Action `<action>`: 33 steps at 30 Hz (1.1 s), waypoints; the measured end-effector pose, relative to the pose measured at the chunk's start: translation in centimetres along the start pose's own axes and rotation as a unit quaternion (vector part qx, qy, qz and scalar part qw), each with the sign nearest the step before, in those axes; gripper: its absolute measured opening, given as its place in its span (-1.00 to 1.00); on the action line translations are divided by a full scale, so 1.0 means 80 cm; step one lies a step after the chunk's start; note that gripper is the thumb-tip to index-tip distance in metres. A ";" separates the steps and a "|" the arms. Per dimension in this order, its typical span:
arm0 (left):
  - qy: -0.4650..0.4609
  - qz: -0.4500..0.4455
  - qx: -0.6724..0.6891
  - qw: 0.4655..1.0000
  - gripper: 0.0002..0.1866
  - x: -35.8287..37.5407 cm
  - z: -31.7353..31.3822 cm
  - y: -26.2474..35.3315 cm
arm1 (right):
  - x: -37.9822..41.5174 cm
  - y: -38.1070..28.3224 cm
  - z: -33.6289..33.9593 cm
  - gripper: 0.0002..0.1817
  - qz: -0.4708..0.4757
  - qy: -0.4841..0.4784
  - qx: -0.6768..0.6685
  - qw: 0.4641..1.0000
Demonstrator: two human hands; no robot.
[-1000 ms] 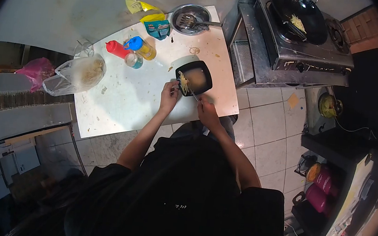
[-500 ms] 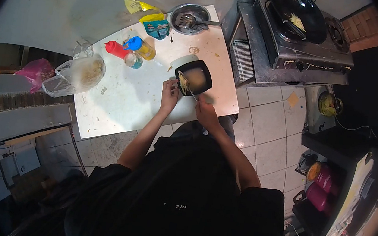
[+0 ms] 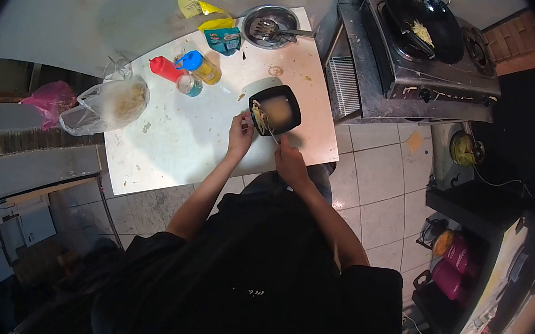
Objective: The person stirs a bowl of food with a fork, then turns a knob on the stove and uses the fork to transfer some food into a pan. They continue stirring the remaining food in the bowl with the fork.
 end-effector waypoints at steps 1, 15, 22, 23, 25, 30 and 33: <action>0.006 -0.005 -0.010 1.000 -0.61 0.000 0.000 -0.001 | 0.000 -0.003 0.001 -0.87 -0.004 -0.002 0.000 1.000; 0.008 0.009 -0.011 1.000 -0.62 0.000 0.000 0.001 | -0.001 -0.021 0.009 -0.81 -0.036 -0.030 -0.013 0.999; 0.002 0.034 -0.001 0.999 -0.62 0.000 0.001 0.004 | -0.001 -0.016 0.005 -0.83 -0.033 -0.030 -0.003 0.999; 0.002 0.034 -0.002 0.999 -0.62 0.001 0.002 0.007 | 0.000 -0.016 0.006 -0.83 -0.033 -0.030 -0.003 0.999; -0.002 0.045 -0.013 0.999 -0.61 0.001 0.004 0.010 | 0.000 -0.017 0.006 -0.82 -0.026 -0.028 -0.004 0.999; 0.001 0.037 -0.005 0.999 -0.61 0.000 0.003 0.010 | 0.001 -0.014 0.005 -0.82 -0.025 -0.024 0.002 0.999; -0.002 0.033 0.008 0.999 -0.59 0.000 0.003 0.010 | 0.001 -0.015 0.005 -0.81 -0.025 -0.024 -0.001 0.999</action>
Point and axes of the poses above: each hand's wrist, its own x-axis away from the middle knuckle, its own z-axis out of the back of the hand, y = z × x, the point moved 1 cm from there along -x, towards the middle knuckle, and after that the axes turned 6 degrees about -x, right-handed, at the moved point
